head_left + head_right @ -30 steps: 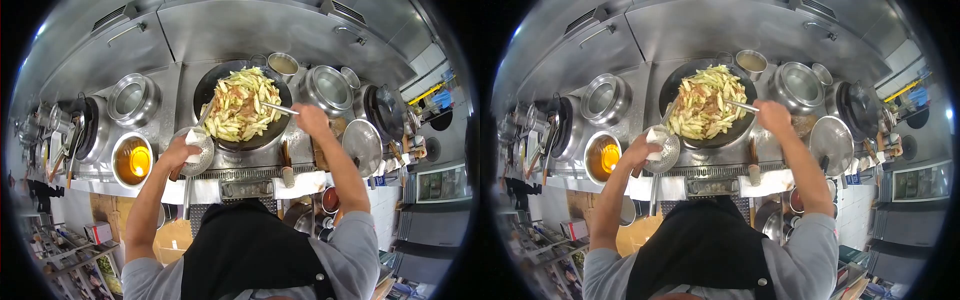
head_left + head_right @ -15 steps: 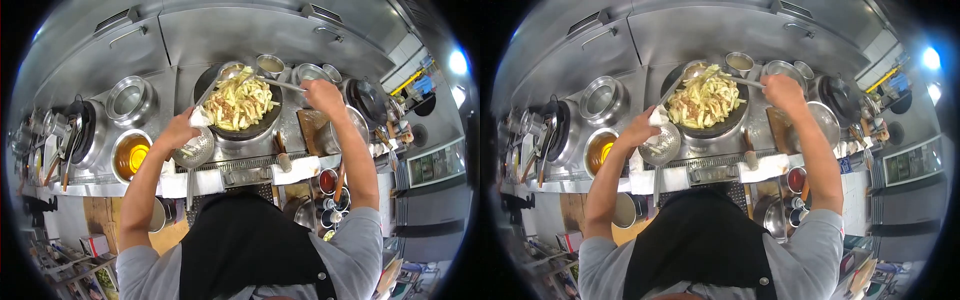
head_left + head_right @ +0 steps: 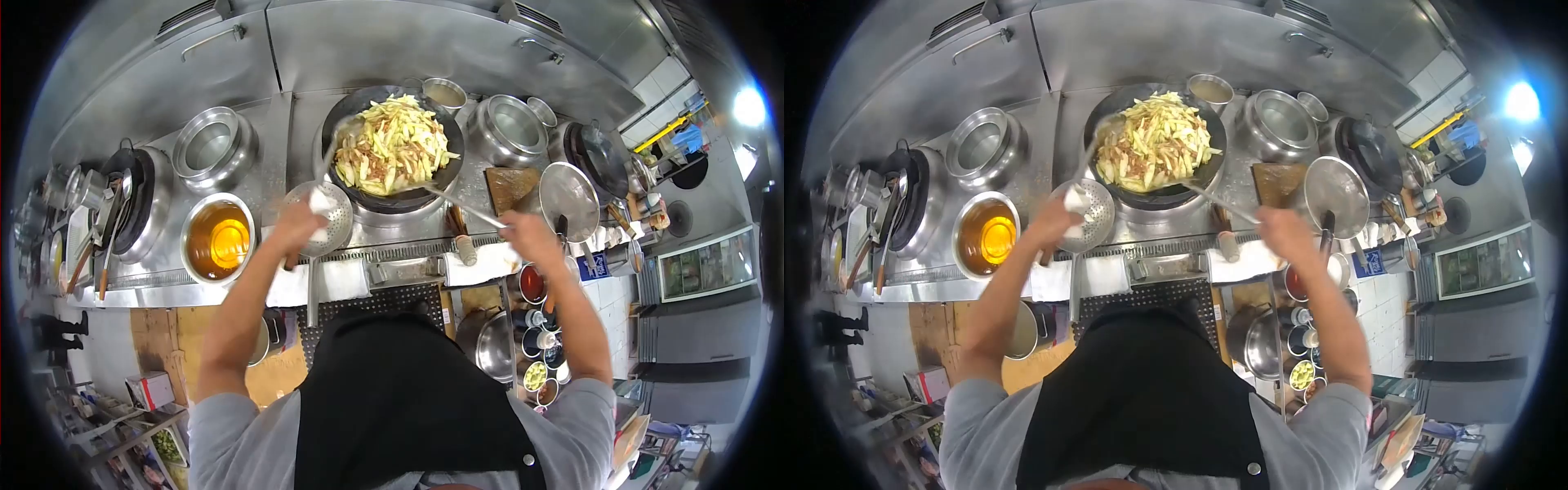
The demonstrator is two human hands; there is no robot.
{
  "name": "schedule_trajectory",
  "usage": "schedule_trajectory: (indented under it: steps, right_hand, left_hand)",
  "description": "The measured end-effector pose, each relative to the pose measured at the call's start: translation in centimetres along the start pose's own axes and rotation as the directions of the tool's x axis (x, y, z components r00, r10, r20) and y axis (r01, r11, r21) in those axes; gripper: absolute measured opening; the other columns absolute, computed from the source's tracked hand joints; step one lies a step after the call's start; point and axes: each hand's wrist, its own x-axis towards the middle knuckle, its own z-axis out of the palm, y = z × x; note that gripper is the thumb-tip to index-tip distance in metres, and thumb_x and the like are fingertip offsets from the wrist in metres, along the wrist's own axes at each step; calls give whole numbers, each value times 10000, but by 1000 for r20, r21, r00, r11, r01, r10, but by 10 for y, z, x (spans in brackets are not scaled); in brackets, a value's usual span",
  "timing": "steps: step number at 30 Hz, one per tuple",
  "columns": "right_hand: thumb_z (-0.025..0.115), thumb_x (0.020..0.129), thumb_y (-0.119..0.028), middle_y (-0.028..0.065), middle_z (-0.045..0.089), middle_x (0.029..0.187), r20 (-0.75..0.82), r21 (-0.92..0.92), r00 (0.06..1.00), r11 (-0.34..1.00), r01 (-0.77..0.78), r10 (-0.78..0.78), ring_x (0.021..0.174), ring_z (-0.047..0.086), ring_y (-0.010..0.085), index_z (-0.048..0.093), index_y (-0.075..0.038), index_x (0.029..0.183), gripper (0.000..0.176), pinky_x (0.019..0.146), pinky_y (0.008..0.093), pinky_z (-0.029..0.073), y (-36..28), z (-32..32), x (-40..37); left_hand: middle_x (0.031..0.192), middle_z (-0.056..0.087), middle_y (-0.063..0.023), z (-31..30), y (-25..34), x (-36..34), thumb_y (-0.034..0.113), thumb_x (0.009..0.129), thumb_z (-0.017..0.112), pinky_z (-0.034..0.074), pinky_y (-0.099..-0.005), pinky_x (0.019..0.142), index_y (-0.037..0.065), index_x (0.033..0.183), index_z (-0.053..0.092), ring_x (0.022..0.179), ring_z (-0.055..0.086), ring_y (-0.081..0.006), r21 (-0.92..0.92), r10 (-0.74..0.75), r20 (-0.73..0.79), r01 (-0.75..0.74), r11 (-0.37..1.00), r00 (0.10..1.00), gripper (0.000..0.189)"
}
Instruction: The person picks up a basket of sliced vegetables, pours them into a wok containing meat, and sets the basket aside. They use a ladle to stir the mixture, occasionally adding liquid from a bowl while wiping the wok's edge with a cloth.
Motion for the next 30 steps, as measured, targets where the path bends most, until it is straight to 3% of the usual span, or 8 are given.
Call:
schedule_trajectory:
  steps: [2, 3, 7, 8, 13, 22, 28, 30]
  right_hand:
    - [680, 971, -225, 230, 754, 995, -32, 112, 999, 994, 7, -3, 966, 723, 451, 745, -170, 1200, 245, 866, 566, 564, -26, 67, 14]
    - [679, 987, -237, 245, 750, 989, -15, 193, 1000, 981, -23, 26, 965, 723, 456, 712, -155, 1202, 232, 860, 574, 566, -40, 92, 24]
    - [685, 996, -240, 245, 756, 968, -121, 225, 992, 974, -2, 30, 947, 731, 475, 674, -127, 1197, 231, 856, 592, 579, -53, 126, 73]
    - [683, 998, -231, 255, 755, 984, -20, 210, 999, 977, -28, 33, 965, 731, 477, 669, -127, 1228, 252, 875, 590, 580, -54, 99, 79]
    - [692, 1002, -265, 240, 756, 1034, 32, 246, 999, 969, 6, -14, 1033, 720, 458, 683, -174, 1254, 268, 900, 576, 567, -2, 44, 103]
    - [737, 975, -251, 232, 755, 1004, -7, 435, 996, 896, 87, -93, 958, 726, 428, 730, -143, 1229, 276, 861, 506, 556, 69, 3, 115]
    - [749, 972, -237, 222, 757, 927, -29, 524, 997, 848, 79, -76, 887, 752, 346, 743, -79, 1229, 301, 824, 458, 559, 90, 34, 116]
    - [746, 969, -223, 215, 754, 913, -22, 673, 999, 740, -10, 34, 855, 748, 337, 749, -73, 1203, 278, 801, 446, 563, 91, 63, 110]
  left_hand:
    - [1185, 738, -223, 45, 16, -20, 258, 803, 815, 621, -493, 714, 21, 1581, 443, 976, 731, -365, -358, -112, -17, 99, 929, 994, 894]
    - [1087, 728, -125, 58, 40, -37, 199, 836, 804, 568, -408, 528, 50, 1509, 513, 858, 706, -252, -511, -77, -49, 41, 859, 996, 748]
    - [960, 711, -59, 91, 56, -14, 168, 899, 765, 505, -330, 468, 25, 1292, 642, 733, 667, -167, -748, -136, 2, 91, 657, 991, 437]
    - [916, 706, -42, 88, 65, -16, 164, 915, 755, 484, -302, 454, 18, 1209, 679, 705, 653, -147, -782, -165, -7, 97, 616, 986, 337]
    - [855, 708, -28, 74, 96, -30, 189, 928, 748, 469, -280, 462, 14, 1087, 720, 674, 639, -123, -749, -158, -68, 54, 660, 985, 238]
    - [931, 728, -37, 58, 171, -54, 263, 895, 767, 487, -306, 517, 38, 1226, 692, 717, 645, -136, -566, -146, -155, 34, 824, 977, 407]
    - [988, 732, -73, 62, 186, -54, 256, 889, 769, 510, -315, 540, 24, 1369, 617, 742, 659, -157, -489, -105, -145, 21, 872, 984, 554]
    - [993, 729, -110, 66, 180, -51, 259, 875, 785, 525, -326, 539, 9, 1483, 542, 728, 661, -179, -441, -137, -183, 44, 896, 973, 702]
